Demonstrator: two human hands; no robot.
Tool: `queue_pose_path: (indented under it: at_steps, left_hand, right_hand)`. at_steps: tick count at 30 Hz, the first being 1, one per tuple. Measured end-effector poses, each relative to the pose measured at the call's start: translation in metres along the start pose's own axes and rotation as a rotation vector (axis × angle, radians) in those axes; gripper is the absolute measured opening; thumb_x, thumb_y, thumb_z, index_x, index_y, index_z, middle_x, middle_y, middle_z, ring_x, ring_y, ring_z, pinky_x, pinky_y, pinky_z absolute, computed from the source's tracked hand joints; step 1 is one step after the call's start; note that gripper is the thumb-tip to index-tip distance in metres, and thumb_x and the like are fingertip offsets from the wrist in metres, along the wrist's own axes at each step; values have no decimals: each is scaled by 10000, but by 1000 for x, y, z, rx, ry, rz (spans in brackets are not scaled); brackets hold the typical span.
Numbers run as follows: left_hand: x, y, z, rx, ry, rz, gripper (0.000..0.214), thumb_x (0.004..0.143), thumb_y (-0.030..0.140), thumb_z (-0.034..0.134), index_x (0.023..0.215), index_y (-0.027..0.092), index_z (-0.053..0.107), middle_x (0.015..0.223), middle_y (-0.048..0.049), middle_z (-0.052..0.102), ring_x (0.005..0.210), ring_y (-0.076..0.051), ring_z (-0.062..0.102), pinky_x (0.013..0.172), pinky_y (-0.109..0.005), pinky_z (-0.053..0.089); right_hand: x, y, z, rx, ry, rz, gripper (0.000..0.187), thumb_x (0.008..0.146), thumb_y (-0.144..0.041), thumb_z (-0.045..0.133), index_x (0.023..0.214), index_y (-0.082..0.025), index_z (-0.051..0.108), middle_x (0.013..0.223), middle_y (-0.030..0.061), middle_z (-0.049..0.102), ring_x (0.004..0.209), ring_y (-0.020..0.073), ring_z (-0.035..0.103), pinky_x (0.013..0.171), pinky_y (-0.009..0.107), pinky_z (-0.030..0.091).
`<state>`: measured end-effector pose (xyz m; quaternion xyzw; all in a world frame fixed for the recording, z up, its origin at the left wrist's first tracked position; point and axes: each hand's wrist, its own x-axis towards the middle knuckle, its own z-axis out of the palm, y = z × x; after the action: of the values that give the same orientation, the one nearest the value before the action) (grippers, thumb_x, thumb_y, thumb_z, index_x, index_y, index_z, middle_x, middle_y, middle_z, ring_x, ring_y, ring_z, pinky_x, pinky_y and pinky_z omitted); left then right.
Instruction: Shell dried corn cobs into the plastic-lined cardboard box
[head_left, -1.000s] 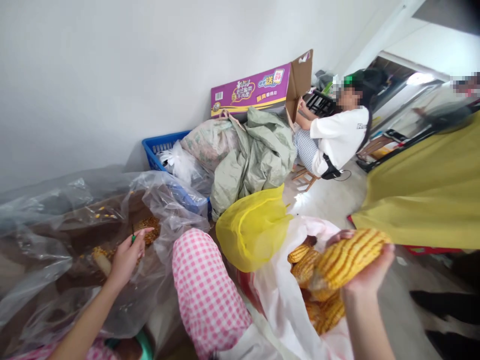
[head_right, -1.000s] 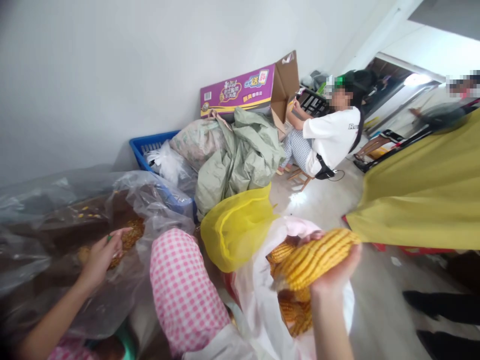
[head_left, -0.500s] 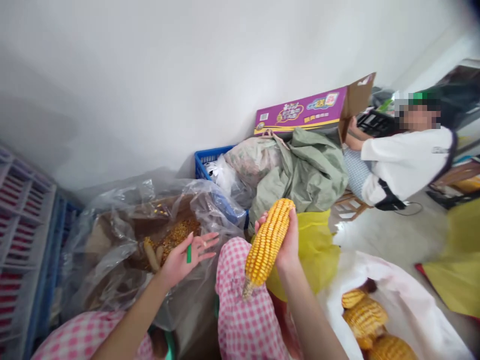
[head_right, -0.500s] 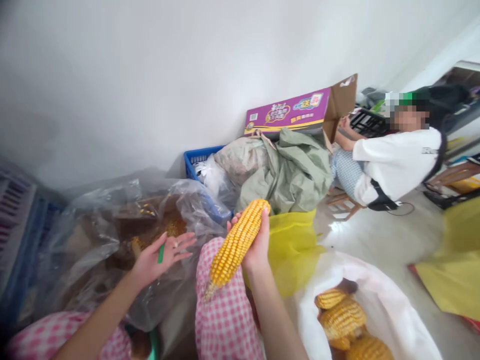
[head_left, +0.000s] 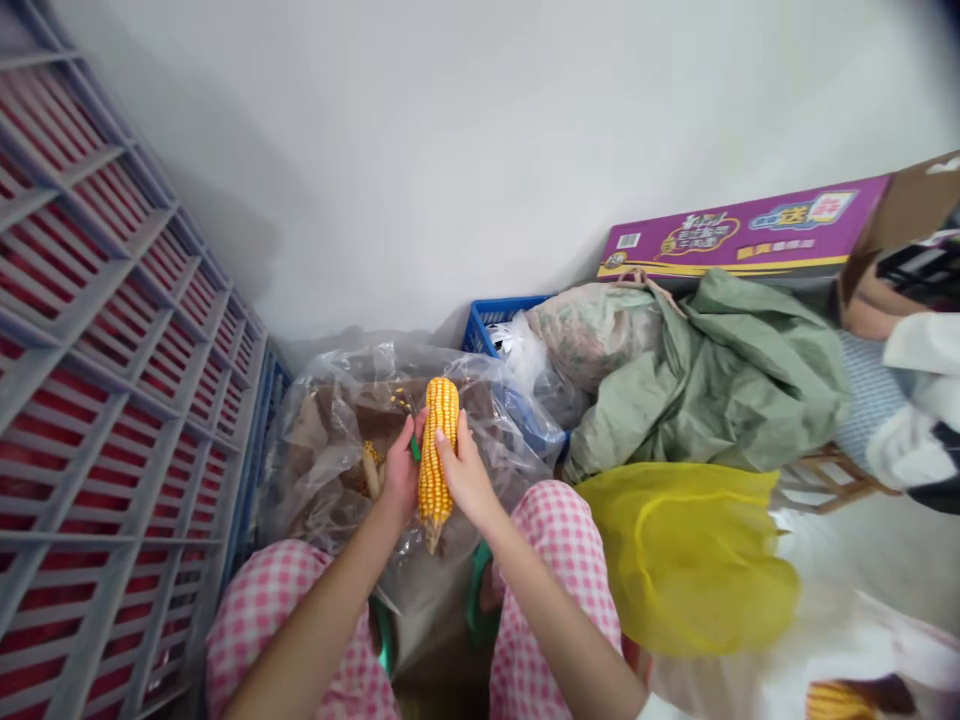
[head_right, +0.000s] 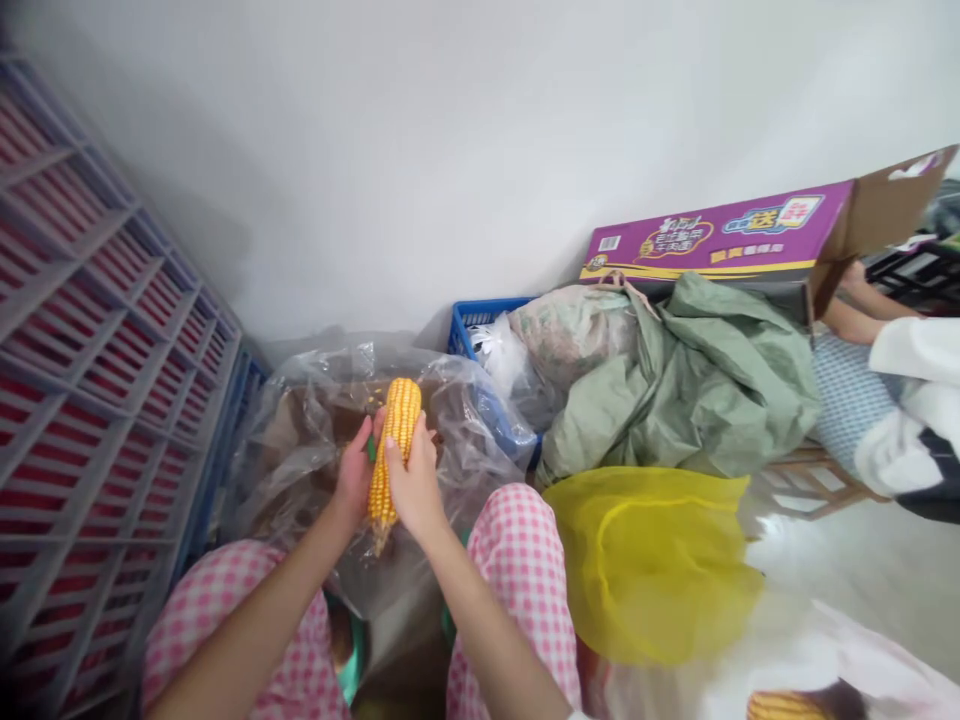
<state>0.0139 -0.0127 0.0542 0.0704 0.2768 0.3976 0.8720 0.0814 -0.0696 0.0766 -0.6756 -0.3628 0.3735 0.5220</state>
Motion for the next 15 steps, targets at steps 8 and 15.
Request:
queue_pose_path:
  at_steps: [8, 15]
  left_hand:
    - [-4, 8, 4, -59, -80, 124, 191, 788, 345, 496, 727, 191, 590, 926, -25, 650, 999, -223, 573, 847, -407, 460]
    - [-1, 11, 3, -33, -41, 130, 189, 790, 340, 481, 753, 188, 586, 832, -31, 648, 951, -225, 591, 799, -391, 481]
  right_hand:
    - [-51, 16, 4, -120, 4, -5, 491, 804, -464, 424, 1200, -176, 436, 1074, 98, 556, 982, 205, 506, 840, 327, 375]
    - [-51, 35, -7, -181, -197, 112, 422, 775, -552, 402, 652, -155, 478, 573, -22, 427, 548, 99, 374, 518, 225, 272]
